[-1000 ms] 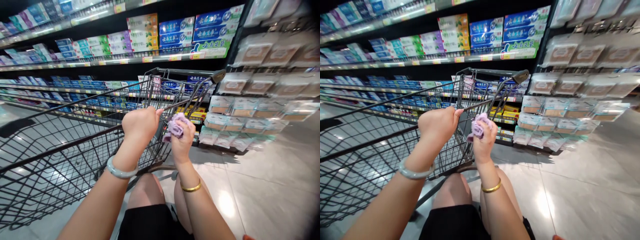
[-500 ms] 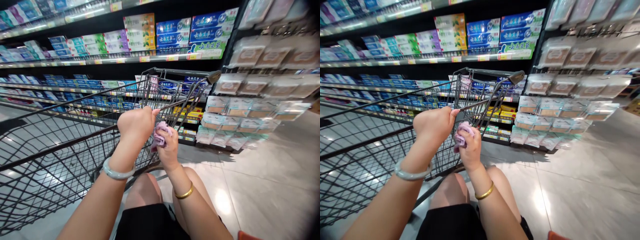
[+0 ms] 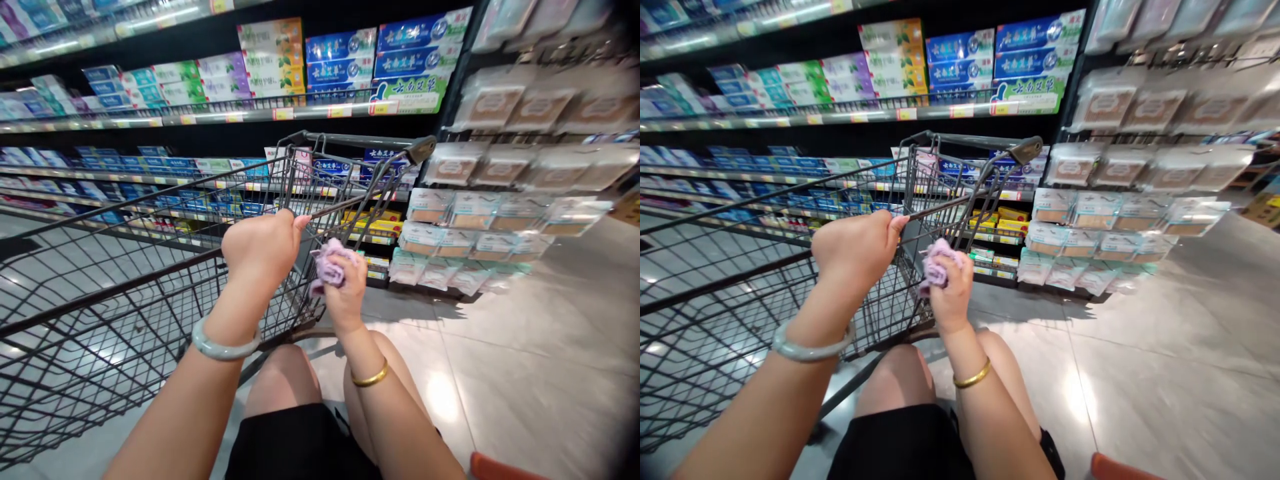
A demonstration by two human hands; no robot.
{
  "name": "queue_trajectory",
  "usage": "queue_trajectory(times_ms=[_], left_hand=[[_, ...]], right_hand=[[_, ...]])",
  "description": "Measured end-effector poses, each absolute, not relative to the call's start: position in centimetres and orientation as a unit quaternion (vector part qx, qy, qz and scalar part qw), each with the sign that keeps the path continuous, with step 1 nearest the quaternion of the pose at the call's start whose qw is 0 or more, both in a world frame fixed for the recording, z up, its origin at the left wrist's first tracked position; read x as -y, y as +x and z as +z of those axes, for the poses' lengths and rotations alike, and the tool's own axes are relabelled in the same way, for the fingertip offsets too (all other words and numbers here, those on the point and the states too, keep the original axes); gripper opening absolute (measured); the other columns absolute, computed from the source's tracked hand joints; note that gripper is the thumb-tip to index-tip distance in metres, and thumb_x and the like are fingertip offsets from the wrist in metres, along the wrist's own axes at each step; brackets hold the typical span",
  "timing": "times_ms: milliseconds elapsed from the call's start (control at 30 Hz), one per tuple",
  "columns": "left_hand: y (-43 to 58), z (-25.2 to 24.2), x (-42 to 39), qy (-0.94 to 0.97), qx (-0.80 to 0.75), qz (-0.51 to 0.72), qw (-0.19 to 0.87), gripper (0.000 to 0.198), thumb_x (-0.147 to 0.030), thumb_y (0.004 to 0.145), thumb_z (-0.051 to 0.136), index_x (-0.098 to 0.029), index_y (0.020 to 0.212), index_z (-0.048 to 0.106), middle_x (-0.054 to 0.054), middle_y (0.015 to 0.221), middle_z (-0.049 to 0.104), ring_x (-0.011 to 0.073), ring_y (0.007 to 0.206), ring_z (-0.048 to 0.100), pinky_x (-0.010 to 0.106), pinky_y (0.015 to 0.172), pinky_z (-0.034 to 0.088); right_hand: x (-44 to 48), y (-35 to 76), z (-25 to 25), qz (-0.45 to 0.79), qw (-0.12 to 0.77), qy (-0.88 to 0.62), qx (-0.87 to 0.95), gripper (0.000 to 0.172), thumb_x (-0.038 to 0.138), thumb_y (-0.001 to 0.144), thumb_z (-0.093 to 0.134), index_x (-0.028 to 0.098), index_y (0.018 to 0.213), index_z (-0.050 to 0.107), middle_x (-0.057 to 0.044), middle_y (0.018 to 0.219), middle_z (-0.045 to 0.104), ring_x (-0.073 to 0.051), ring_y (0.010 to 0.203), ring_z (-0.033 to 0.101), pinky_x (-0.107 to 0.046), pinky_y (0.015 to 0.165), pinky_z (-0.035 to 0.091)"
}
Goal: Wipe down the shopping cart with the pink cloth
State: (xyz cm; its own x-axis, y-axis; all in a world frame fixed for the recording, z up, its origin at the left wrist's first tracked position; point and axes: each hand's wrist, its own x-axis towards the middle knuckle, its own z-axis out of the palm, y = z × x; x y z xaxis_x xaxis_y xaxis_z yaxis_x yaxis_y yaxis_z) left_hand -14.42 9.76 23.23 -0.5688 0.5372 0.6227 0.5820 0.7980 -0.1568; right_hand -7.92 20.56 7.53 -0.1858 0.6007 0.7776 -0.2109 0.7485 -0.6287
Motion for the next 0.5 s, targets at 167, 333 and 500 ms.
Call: queue_trajectory(times_ms=[167,333,500], left_hand=[[-14.5,23.2,-9.8,-0.321,0.882,-0.034,0.344,0.081,-0.061,0.1,0.005,-0.017,0.089,0.072,0.017,0.073,0.07,0.0318,0.07,0.067,0.033,0.058,0.03],[-14.5,23.3,-9.7,-0.312,0.886,-0.029,0.341,0.082,-0.062,0.1,0.003,-0.018,0.09,0.072,0.017,0.075,0.07,0.0311,0.069,0.067,0.034,0.058,0.031],[-14.6,23.2,-9.6,-0.321,0.883,-0.035,0.34,0.081,-0.061,0.1,0.004,-0.017,0.092,0.072,0.017,0.079,0.071,0.0323,0.072,0.067,0.034,0.059,0.03]], right_hand=[[-20.4,-7.8,7.3,0.338,0.628,-0.144,0.686,0.033,0.009,0.077,0.064,0.025,0.105,0.068,-0.007,0.118,0.056,-0.022,0.115,0.058,-0.042,0.103,0.05],[-19.3,-8.1,6.8,0.334,0.603,-0.092,0.718,0.035,0.006,0.073,0.06,0.025,0.101,0.069,-0.008,0.117,0.056,-0.022,0.114,0.057,-0.04,0.1,0.051],[-21.6,-7.8,7.3,0.35,0.649,-0.198,0.645,0.027,0.013,0.075,0.063,0.024,0.1,0.064,-0.005,0.108,0.057,-0.022,0.112,0.057,-0.041,0.103,0.047]])
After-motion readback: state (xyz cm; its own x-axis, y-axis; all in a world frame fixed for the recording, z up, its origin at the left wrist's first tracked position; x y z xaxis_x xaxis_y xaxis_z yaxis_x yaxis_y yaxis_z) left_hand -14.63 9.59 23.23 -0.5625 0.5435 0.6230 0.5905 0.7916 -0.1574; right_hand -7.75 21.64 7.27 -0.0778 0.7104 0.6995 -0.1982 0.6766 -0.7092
